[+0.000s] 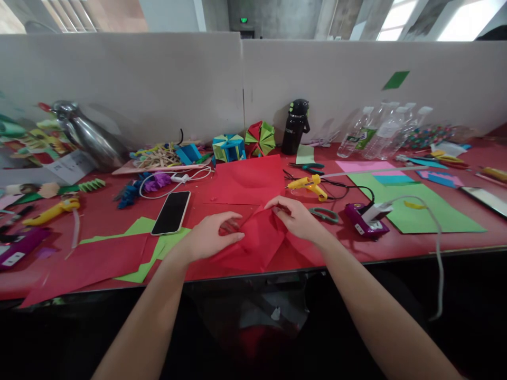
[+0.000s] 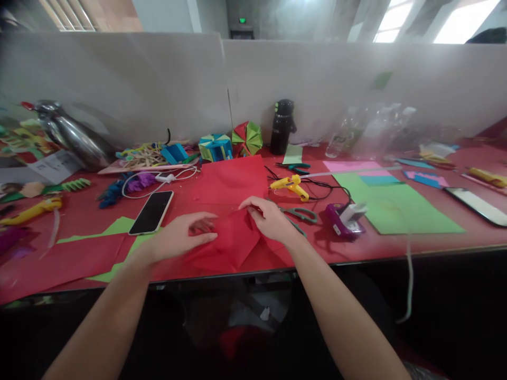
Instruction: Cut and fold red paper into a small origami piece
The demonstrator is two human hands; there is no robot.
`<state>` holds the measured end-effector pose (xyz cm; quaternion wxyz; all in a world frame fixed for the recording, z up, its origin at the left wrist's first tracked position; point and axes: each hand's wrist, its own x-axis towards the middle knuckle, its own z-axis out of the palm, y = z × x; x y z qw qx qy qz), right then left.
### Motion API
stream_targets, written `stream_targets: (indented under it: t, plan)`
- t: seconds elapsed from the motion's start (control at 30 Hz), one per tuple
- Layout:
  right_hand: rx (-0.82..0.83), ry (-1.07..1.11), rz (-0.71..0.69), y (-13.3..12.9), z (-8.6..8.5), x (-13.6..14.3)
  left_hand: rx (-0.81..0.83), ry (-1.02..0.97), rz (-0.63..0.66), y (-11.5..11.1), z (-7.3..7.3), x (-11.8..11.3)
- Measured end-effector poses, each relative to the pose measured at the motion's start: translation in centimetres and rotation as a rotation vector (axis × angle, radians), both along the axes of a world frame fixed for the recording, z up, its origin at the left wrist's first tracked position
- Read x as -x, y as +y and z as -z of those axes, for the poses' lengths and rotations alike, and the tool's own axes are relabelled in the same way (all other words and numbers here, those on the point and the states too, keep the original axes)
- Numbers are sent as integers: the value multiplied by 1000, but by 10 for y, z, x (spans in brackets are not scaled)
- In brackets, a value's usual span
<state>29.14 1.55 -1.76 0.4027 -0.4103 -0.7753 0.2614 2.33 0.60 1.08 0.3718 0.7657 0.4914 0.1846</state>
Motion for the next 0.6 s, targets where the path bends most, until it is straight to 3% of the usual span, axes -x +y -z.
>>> stream_targets:
  t: [0.2,0.37,0.47,0.6]
  plan:
    - [-139,49,116,-4,-3,5,69,-98,-35,3,9,-17]
    - [-206,71,169,-7,-6,5,69,-128,14,4,8,-22]
    - [-212,65,158,-8,-6,6,112,-150,26,4,9,-21]
    - [-152,80,105,-10,-3,9,204,-167,-49,4,14,-20]
